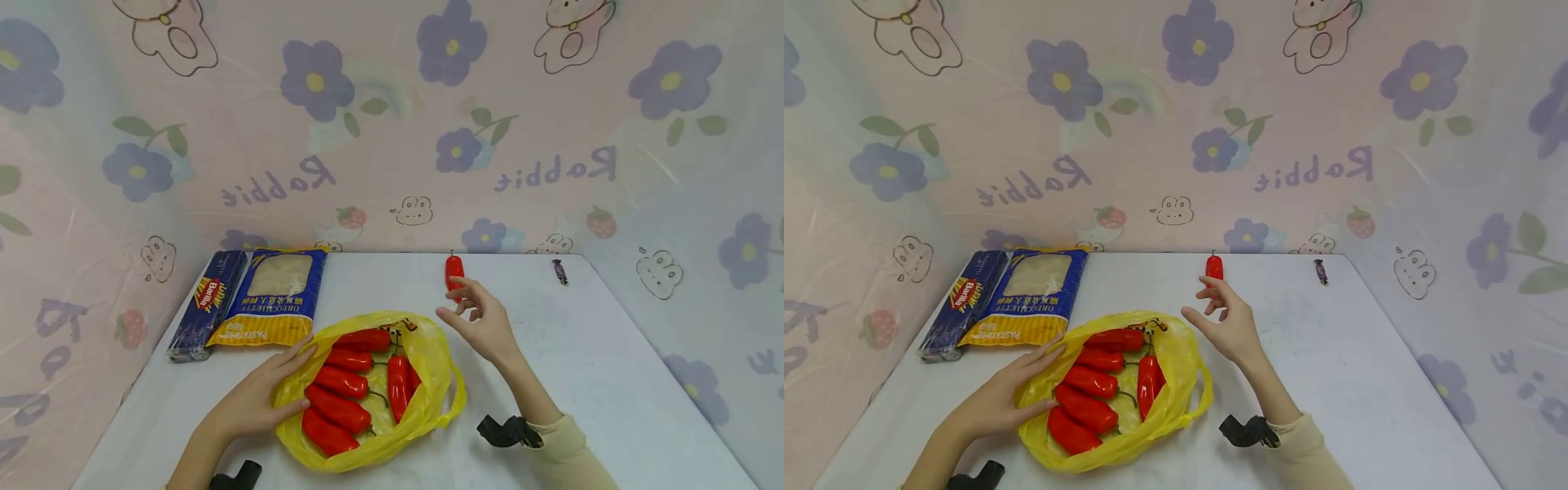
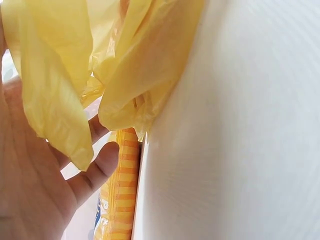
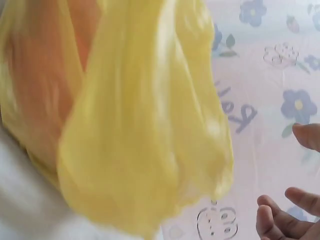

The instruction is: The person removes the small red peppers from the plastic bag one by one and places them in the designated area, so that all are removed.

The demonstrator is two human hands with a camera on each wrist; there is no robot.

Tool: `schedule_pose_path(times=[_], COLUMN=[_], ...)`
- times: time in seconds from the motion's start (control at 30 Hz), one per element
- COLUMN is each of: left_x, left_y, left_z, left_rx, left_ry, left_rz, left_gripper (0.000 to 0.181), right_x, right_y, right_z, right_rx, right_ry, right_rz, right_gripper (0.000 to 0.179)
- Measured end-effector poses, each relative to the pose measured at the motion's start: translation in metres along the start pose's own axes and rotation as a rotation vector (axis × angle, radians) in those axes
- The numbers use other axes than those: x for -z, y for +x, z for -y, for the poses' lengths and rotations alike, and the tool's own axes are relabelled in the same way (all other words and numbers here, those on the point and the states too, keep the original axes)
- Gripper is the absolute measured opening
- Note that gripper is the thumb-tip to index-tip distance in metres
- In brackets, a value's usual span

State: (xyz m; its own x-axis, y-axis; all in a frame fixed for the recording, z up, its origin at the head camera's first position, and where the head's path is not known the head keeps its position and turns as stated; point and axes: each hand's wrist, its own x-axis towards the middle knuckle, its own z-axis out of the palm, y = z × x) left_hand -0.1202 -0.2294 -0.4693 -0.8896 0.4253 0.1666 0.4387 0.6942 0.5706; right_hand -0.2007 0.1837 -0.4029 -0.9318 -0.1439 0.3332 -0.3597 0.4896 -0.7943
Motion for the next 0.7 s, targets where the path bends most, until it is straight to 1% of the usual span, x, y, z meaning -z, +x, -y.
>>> schedule_pose_path(times=[0.17, 0.27, 0.37, 0.47, 0.63, 0.7], left_x=[-0.002, -0.003, -0.004, -0.003, -0.001, 0.0], left_y=[-0.001, -0.001, -0.002, -0.003, -0.002, -0.001], left_z=[0.002, 0.003, 0.004, 0.004, 0.002, 0.001], left_rx=[0.014, 0.02, 0.022, 0.017, -0.004, -0.013], left_ry=[0.002, 0.003, 0.007, 0.012, 0.033, 0.042], left_rz=[0.005, 0.006, 0.001, -0.007, -0.024, -0.026], left_gripper=[0.08, 0.081, 0.082, 0.083, 0.084, 0.085], right_x=[-0.012, -0.021, -0.032, -0.043, -0.056, -0.059], right_y=[-0.013, -0.023, -0.034, -0.043, -0.051, -0.053], right_z=[0.018, 0.028, 0.036, 0.042, 0.048, 0.049], right_rx=[0.107, 0.176, 0.24, 0.279, 0.3, 0.301], right_ry=[0.02, 0.053, 0.08, 0.11, 0.165, 0.166], right_rz=[0.019, 0.065, 0.138, 0.217, 0.345, 0.397], right_gripper=[0.056, 0.055, 0.053, 0.05, 0.047, 0.045])
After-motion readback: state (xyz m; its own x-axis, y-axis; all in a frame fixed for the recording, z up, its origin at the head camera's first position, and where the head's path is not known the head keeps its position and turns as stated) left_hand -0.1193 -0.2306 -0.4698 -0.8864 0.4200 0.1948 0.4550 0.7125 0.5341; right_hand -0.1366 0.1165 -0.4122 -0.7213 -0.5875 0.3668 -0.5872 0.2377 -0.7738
